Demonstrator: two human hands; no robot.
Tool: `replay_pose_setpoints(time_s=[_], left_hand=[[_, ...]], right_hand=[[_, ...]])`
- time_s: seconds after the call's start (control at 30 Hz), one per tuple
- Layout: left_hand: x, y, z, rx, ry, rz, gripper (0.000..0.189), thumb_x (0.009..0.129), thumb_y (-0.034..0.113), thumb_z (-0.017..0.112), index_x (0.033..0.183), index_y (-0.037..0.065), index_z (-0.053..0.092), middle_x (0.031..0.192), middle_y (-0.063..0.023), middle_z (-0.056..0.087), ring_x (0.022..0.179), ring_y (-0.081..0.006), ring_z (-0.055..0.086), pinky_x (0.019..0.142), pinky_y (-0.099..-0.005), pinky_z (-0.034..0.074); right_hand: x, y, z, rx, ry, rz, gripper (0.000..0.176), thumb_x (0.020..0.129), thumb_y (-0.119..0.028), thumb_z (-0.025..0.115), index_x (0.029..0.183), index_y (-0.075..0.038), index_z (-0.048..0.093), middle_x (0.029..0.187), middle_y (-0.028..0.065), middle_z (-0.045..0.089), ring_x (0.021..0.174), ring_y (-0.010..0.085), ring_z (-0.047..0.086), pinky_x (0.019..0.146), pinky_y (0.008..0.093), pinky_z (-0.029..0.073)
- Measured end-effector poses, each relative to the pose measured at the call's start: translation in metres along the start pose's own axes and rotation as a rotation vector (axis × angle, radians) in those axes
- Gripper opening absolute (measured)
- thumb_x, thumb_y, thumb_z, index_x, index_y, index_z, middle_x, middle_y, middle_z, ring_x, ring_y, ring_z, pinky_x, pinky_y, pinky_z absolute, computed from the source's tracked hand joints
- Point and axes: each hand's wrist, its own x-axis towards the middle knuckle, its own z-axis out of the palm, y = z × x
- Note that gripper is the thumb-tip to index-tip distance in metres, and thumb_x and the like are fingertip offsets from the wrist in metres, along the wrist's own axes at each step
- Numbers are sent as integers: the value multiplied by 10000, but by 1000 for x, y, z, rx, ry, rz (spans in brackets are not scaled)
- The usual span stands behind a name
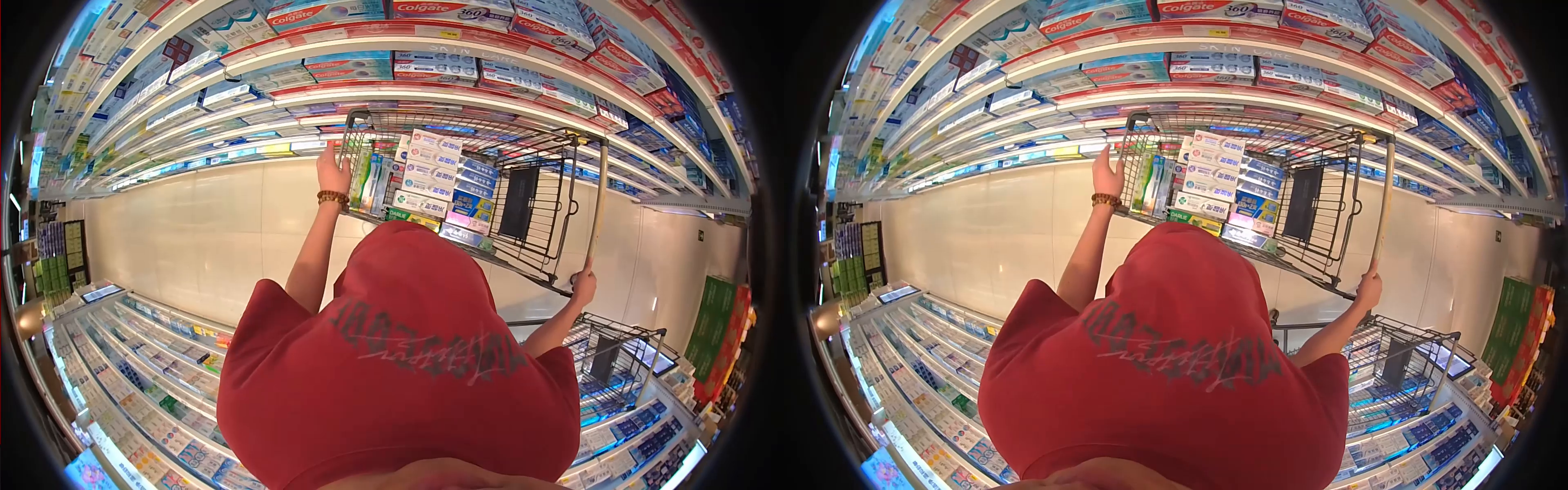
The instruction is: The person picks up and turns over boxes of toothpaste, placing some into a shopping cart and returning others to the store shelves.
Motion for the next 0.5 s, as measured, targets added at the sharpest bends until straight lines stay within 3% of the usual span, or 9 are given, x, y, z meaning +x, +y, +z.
replay_pose_setpoints(time_s=[0.17, 0.23, 0.27, 0.3, 0.37, 0.4, 0.43, 0.47, 0.5], left_hand=[[88, 43, -37, 32, 178, 178, 466, 857, 138, 646, 1291, -2, 554, 1216, -242, 616, 1139, -401, 558, 994, -459, 433], [87, 23, -25, -31, 61, -13, 467, 843, 158, 664, 1260, -29, 566, 1145, -254, 641, 1040, -425, 590, 934, -483, 466], [78, -20, 3, 34, 45, 23, 511, 859, 193, 660, 1295, -42, 536, 1140, -273, 643, 1020, -442, 609, 897, -487, 495], [55, -30, 11, 144, -92, -181, 555, 878, 221, 646, 1341, -41, 488, 1178, -287, 622, 1085, -443, 593, 922, -483, 496], [-3, -84, 39, 385, -360, -313, 736, 889, 380, 626, 1438, -19, 340, 1294, -293, 553, 1117, -464, 581, 964, -489, 485], [-28, -58, 28, 459, -524, -520, 784, 898, 431, 595, 1473, 0, 281, 1312, -297, 538, 1150, -469, 566, 974, -500, 480], [-48, -83, 41, 431, -644, -647, 775, 912, 430, 575, 1480, 5, 266, 1309, -298, 541, 1197, -449, 549, 991, -513, 472], [-68, -89, 44, 352, -717, -725, 769, 917, 432, 564, 1488, 18, 259, 1320, -274, 546, 1194, -441, 560, 1019, -505, 457], [-97, -147, 71, 345, -692, -548, 651, 937, 312, 566, 1480, 70, 298, 1284, -216, 588, 1063, -393, 648, 854, -499, 565]], right_hand=[[4, 1, 11, -136, 157, -60, 793, 893, -761, 338, 927, -73, 732, 863, 163, 710, 834, 362, 671, 710, 483, 509], [-7, -3, -2, -206, 194, 14, 727, 913, -729, 343, 1007, -122, 731, 982, 183, 711, 915, 404, 664, 767, 524, 519], [-5, 2, 0, -169, 230, -3, 734, 921, -723, 332, 977, -109, 730, 957, 184, 711, 920, 408, 664, 758, 520, 518], [-2, 2, -1, -196, 215, -1, 742, 920, -725, 330, 958, -100, 728, 929, 191, 709, 903, 412, 666, 749, 517, 518], [7, 9, 0, -218, 234, -4, 747, 926, -719, 321, 930, -89, 721, 898, 206, 705, 858, 419, 671, 723, 513, 521], [7, 11, -4, -222, 238, 6, 747, 927, -719, 321, 926, -87, 719, 893, 205, 705, 855, 415, 674, 720, 509, 524], [8, 11, -10, -229, 243, 4, 746, 928, -718, 320, 921, -85, 716, 888, 204, 706, 852, 411, 678, 718, 505, 527], [9, 14, -12, -238, 245, 14, 744, 927, -718, 321, 925, -86, 715, 885, 203, 706, 852, 408, 679, 717, 503, 528], [12, 16, -15, -248, 249, 15, 743, 927, -718, 322, 929, -87, 714, 882, 201, 707, 852, 404, 681, 715, 500, 529]])
